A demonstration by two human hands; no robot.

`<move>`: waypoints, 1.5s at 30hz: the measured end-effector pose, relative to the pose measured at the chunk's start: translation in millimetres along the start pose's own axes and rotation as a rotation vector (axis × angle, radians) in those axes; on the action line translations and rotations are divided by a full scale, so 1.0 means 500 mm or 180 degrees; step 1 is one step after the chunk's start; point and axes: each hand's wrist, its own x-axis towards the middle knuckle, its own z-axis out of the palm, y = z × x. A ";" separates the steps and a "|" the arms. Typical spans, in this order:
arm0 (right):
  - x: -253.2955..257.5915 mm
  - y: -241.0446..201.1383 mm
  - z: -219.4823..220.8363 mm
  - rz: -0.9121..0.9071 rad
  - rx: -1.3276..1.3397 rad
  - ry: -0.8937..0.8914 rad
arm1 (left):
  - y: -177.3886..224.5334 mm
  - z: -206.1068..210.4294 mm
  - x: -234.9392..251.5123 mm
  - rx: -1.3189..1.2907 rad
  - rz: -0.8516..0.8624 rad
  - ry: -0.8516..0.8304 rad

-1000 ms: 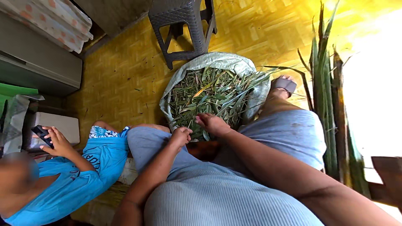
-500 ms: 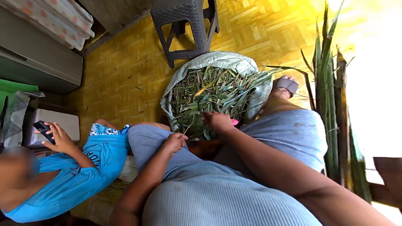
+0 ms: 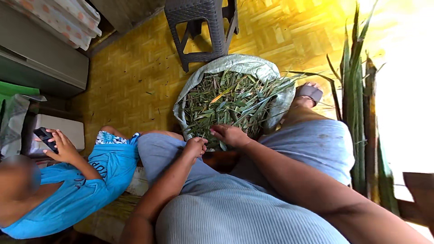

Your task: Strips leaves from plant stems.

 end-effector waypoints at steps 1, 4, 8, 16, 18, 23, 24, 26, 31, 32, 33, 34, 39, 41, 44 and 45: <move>0.001 0.002 0.001 0.0009 -0.0019 0.0015 | 0.002 0.003 0.000 -0.0010 0.0006 -0.0005; 0.001 0.006 0.007 0.0003 -0.0169 0.0177 | 0.001 0.003 -0.001 0.0014 0.0021 -0.0013; 0.004 0.003 0.009 0.0259 -0.0354 0.0336 | 0.004 -0.005 -0.010 0.0021 0.0037 -0.0056; -0.001 -0.006 -0.013 0.0816 -0.0347 0.0432 | -0.013 -0.033 -0.035 0.0225 0.0015 -0.0237; 0.003 -0.004 -0.014 0.0902 -0.0471 0.0365 | -0.015 -0.036 -0.037 0.0213 -0.0026 -0.0228; 0.003 -0.004 -0.021 0.0973 -0.0561 0.0252 | -0.015 -0.044 -0.036 0.0225 -0.0071 -0.0246; 0.003 -0.004 -0.021 0.0974 -0.0570 0.0224 | -0.015 -0.047 -0.035 0.0241 -0.0075 -0.0252; 0.004 0.000 -0.023 0.0984 -0.0559 0.0220 | -0.019 -0.054 -0.034 0.0275 -0.0085 -0.0288; 0.007 0.029 -0.047 0.1246 -0.0225 0.0583 | -0.052 -0.080 -0.044 0.0102 -0.0276 -0.0337; 0.008 0.028 -0.048 0.1219 -0.0133 0.0520 | -0.061 -0.086 -0.041 -0.0040 -0.0304 -0.0293; 0.011 0.027 -0.041 0.1103 -0.0074 0.0454 | -0.065 -0.089 -0.037 -0.0164 -0.0327 -0.0246; 0.014 0.025 -0.031 0.0938 -0.0033 0.0410 | -0.065 -0.088 -0.032 -0.0259 -0.0334 -0.0209; 0.011 0.009 0.005 0.0114 0.0118 0.0193 | -0.042 -0.048 -0.005 -0.0616 -0.0296 -0.0288; 0.002 -0.008 -0.001 -0.0017 0.0215 -0.0017 | -0.025 -0.032 0.002 -0.0796 -0.0264 -0.0337; -0.004 -0.020 -0.006 -0.0074 0.0223 -0.0210 | -0.004 -0.017 0.008 -0.1000 -0.0247 -0.0378; -0.003 -0.017 -0.005 -0.0074 0.0221 -0.0217 | 0.001 -0.014 0.009 -0.1023 -0.0252 -0.0388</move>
